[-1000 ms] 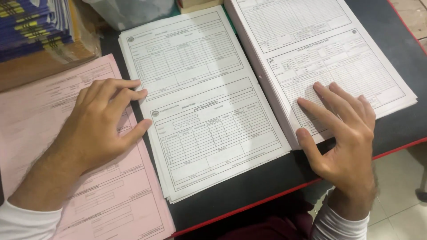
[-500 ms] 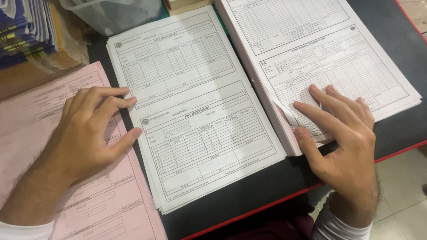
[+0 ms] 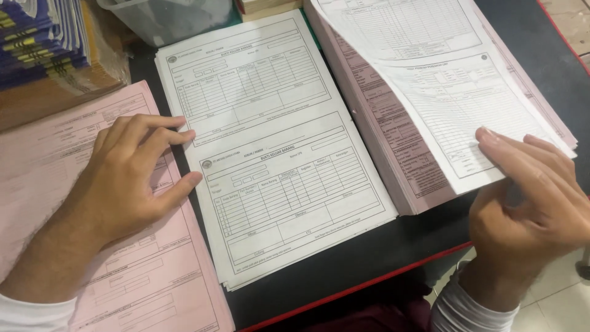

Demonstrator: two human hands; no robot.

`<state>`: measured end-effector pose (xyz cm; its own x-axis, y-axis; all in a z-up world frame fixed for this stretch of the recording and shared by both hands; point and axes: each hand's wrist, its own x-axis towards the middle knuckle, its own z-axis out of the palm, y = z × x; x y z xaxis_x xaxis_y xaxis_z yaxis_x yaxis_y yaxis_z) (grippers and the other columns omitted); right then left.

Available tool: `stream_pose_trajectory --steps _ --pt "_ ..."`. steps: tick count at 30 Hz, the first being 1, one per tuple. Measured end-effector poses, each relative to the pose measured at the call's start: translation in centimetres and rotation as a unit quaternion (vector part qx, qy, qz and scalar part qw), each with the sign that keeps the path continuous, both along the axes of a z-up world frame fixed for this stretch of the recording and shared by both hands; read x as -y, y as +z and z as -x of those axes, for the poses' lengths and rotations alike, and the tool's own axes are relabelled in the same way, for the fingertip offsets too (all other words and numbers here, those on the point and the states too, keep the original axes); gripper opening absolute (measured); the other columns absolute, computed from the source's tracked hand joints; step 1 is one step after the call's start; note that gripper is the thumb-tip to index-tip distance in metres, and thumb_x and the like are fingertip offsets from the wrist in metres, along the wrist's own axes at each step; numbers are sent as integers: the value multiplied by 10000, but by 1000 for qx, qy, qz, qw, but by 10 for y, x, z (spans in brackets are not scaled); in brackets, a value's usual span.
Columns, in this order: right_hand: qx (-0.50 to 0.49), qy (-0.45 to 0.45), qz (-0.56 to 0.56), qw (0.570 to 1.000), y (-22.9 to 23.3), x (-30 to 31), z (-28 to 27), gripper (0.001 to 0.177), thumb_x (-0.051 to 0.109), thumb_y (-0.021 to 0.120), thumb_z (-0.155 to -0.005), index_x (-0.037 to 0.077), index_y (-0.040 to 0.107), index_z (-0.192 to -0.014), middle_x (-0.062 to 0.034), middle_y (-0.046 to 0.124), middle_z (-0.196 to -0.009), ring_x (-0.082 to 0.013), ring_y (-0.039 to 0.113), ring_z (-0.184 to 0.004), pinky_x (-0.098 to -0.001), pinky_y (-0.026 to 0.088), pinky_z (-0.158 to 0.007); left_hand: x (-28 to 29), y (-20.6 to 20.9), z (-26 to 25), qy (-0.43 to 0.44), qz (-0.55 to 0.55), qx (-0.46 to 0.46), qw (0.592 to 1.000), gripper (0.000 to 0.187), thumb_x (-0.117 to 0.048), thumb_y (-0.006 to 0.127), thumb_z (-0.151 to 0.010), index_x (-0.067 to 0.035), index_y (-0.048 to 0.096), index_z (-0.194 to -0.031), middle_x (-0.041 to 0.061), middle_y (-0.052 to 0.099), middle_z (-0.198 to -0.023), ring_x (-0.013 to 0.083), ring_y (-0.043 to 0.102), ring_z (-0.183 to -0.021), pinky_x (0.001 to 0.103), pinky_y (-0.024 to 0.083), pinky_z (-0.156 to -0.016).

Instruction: Sorting and reviewing paper documents and binders on a desk

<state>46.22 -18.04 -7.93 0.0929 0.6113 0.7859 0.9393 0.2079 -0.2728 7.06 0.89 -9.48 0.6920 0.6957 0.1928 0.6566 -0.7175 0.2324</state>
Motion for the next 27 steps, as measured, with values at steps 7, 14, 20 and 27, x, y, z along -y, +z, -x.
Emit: stream_pose_trajectory --steps 7,14,20,27 --pt "34 97 -18 995 20 -7 39 432 -462 449 -847 -160 719 -997 -337 743 -1037 -483 772 -1018 -563 569 -1037 6 13 -8 30 52 12 998 561 -473 664 -857 -113 658 -1286 95 609 -1381 299 519 -1286 562 382 -1060" --pt "33 154 -2 988 33 -15 93 123 -95 669 -918 -23 731 -840 -170 759 -863 -391 783 -883 -500 610 -889 6 14 -7 3 42 29 999 535 -426 704 -864 -94 654 -1280 88 599 -1356 299 526 -1272 555 389 -1067" --pt "62 203 13 977 24 -19 116 80 -13 716 -897 52 757 -877 -82 782 -902 -313 786 -870 -456 622 -861 4 12 -5 -12 30 33 999 562 -392 747 -864 -81 594 -1306 114 608 -1307 297 551 -1236 540 422 -1064" --pt "91 249 35 964 22 -17 127 67 39 723 -908 77 757 -951 -47 794 -951 -296 785 -903 -433 607 -869 4 11 -4 -21 25 64 997 546 -348 724 -899 -63 528 -1322 118 629 -1220 303 583 -1154 541 434 -1038"
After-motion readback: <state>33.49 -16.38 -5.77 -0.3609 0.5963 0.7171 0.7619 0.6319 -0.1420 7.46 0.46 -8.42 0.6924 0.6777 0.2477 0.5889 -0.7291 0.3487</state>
